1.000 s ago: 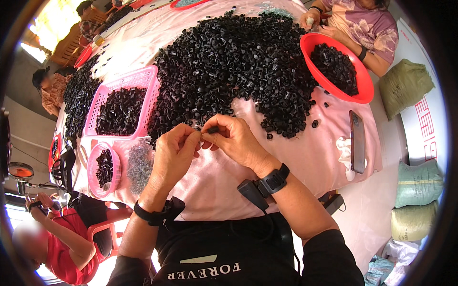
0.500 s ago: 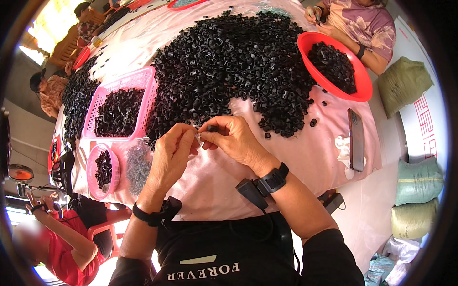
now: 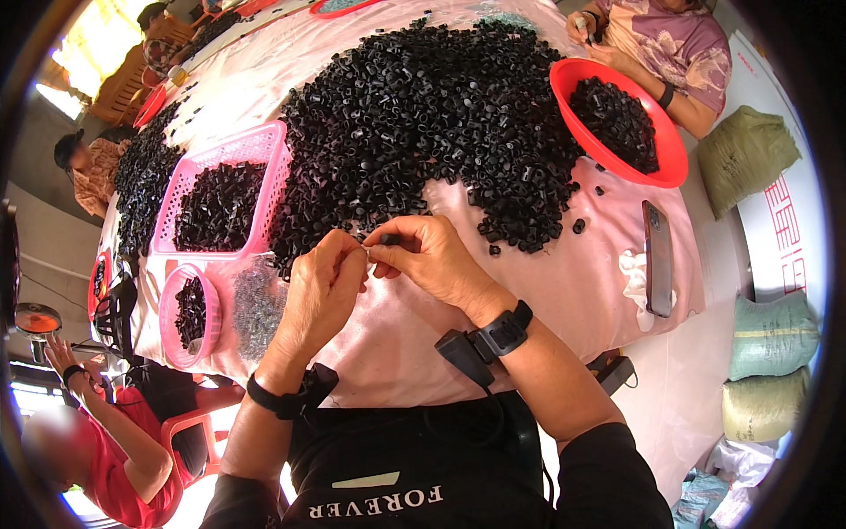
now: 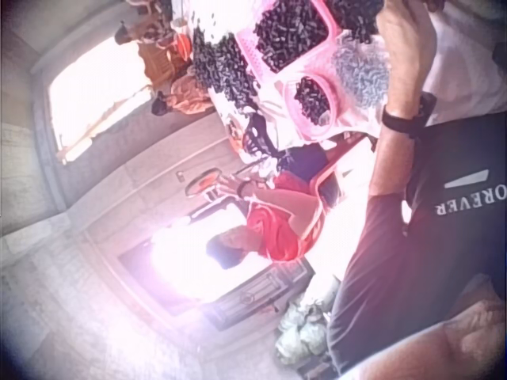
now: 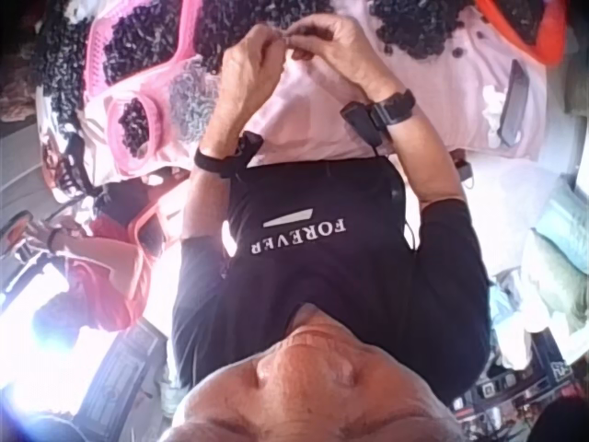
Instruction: Sorting and inspecting small black shoe components at a large table in a workshop setting.
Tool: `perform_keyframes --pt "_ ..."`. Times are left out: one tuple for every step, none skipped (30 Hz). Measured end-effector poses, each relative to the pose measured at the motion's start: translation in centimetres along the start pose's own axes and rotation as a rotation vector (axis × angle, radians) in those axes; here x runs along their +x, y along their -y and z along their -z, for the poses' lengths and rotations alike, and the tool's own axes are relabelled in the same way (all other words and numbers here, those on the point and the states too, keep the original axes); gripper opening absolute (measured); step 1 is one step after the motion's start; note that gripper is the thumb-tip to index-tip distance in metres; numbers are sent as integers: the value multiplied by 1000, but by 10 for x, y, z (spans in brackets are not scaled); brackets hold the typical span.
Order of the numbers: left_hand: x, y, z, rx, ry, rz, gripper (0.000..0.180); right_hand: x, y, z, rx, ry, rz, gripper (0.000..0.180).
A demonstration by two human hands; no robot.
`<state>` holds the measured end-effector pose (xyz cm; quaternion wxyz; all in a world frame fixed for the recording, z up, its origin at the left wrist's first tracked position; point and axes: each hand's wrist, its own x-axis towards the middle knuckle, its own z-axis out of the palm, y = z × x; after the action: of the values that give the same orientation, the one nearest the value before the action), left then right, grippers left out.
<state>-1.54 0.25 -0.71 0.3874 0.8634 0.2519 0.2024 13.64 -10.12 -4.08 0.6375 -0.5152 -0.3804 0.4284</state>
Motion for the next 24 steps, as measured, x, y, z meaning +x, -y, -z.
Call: perform_keyframes --pt "0 1 1 0 1 0 15 0 0 -1 0 0 0 15" --pt "0 1 2 -3 27 50 18 -1 0 -1 -6 11 4 16" --pt "0 3 3 -7 54 99 21 -1 0 -1 -14 21 8 17" --pt "1 3 5 -8 56 99 21 -1 0 -1 -14 19 7 17" --pt "1 3 6 15 38 93 22 -1 0 -1 -34 33 -11 18" --pt "1 3 8 38 19 87 23 -1 0 -1 -54 49 -29 18" --pt "1 3 10 38 19 88 23 -1 -1 -1 -54 50 -29 18" --pt "1 3 11 23 16 69 21 0 -2 -1 -53 47 -31 19" --pt "1 3 12 8 13 50 19 -1 -3 -1 -52 42 -32 19" --pt "1 2 12 7 13 50 19 -1 -5 -1 -53 42 -32 19" --pt "0 0 11 -14 2 12 17 -1 -6 -1 -64 33 -24 19" --pt "-1 -1 10 -34 -10 -24 15 -1 -7 -1 -73 28 -17 19" --pt "-1 -2 10 -34 -12 -23 15 -2 -5 -1 -73 30 -18 19" --pt "0 -4 10 -5 -25 -85 13 -3 0 -1 -81 34 -72 20" --pt "0 -5 10 23 -39 -147 11 -3 4 -2 -89 37 -125 21" --pt "0 -7 10 24 -40 -147 11 -4 6 -2 -90 38 -125 21" --pt "0 -8 10 30 -36 -148 10 -4 8 -3 -70 49 -143 22" --pt "0 -9 10 35 -32 -151 10 -5 8 -3 -51 57 -159 22" --pt "1 -9 10 35 -31 -152 10 -5 8 -3 -51 56 -159 22" --pt "1 -9 9 32 -39 -162 9 -4 7 -3 -47 67 -158 23" --pt "2 -9 9 30 -46 -171 7 -4 6 -3 -43 78 -158 23" --pt "2 -9 8 29 -44 -171 7 -4 6 -3 -43 77 -158 23" --pt "3 -9 7 43 -51 -189 7 -4 5 -3 -52 86 -135 23" --pt "3 -8 7 57 -59 -207 6 -4 4 -4 -61 95 -111 23"
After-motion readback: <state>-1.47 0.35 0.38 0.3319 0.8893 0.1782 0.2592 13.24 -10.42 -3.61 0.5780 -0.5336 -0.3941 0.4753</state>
